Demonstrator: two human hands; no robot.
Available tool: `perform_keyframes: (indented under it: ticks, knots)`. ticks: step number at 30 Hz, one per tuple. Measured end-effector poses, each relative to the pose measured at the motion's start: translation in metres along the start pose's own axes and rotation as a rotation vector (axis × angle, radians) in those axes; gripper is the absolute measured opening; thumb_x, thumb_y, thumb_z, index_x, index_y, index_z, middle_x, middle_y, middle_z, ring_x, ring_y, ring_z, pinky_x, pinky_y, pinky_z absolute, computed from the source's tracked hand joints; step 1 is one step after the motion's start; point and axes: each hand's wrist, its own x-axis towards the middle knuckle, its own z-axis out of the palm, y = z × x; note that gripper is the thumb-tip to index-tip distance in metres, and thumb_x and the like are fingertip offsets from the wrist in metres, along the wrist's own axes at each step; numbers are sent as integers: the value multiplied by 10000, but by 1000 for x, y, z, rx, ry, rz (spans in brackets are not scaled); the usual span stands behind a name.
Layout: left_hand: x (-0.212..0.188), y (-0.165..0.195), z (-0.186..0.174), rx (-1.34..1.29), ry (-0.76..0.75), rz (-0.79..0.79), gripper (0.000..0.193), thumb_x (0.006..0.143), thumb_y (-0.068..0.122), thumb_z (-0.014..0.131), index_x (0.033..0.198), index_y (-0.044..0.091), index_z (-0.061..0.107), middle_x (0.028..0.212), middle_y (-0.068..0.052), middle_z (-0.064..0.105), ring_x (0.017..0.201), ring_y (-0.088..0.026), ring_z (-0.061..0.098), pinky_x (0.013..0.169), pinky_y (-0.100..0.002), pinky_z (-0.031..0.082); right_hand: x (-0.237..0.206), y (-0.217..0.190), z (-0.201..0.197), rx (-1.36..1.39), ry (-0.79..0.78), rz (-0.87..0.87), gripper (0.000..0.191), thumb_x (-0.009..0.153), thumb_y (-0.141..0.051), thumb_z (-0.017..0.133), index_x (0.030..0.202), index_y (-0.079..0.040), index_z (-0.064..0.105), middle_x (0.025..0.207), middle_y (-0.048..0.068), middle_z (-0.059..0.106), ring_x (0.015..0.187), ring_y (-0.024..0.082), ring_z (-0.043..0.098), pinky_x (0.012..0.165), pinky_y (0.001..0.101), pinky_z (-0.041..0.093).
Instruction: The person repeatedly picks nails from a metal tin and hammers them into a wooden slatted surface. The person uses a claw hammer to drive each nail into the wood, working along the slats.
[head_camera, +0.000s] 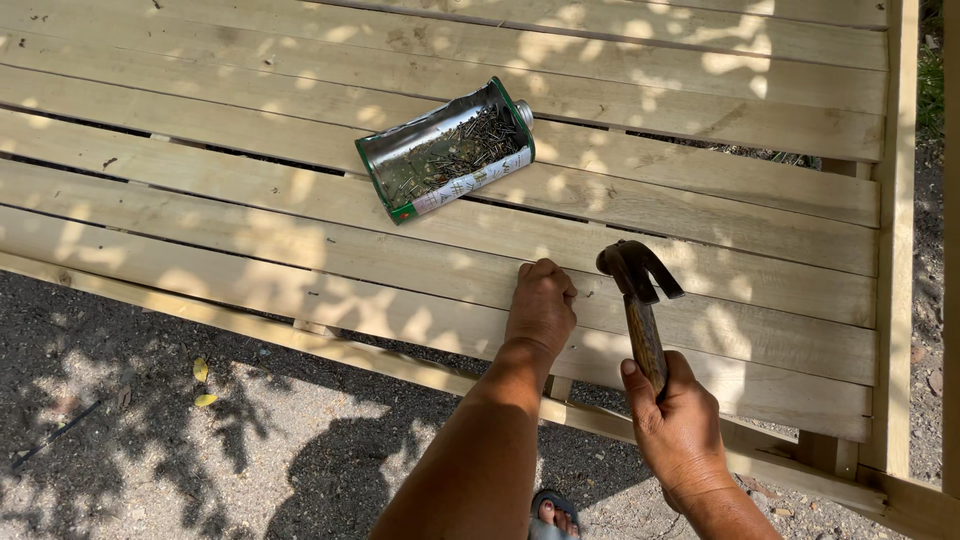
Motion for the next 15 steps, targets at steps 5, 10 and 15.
perform_keyframes:
  ticks: [5, 10, 15]
  knots:
    - [1, 2, -2, 36, 28, 57, 155, 750, -109, 724, 751, 46, 730, 997, -57, 649, 1066, -255, 577, 997, -326, 529, -4, -1, -3, -41, 44, -141, 401, 965, -491, 552, 996, -92, 581, 639, 63, 656, 578, 186, 671, 595, 401, 564]
    - [2, 2, -2, 8, 37, 38, 148, 804, -83, 715, 750, 54, 719, 994, -44, 655, 1065, -234, 598, 970, -305, 567, 5, -2, -7, -98, -88, 69, 393, 1002, -496, 528, 1018, -108, 597, 632, 108, 667, 583, 224, 690, 573, 430, 582]
    - [1, 3, -3, -10, 46, 8, 132, 842, -70, 703, 776, 43, 681, 980, -60, 652, 1091, -266, 589, 940, -334, 566, 1, 5, -2, -87, 45, -183, 463, 959, -531, 539, 976, -70, 583, 518, 72, 614, 478, 209, 662, 512, 399, 561]
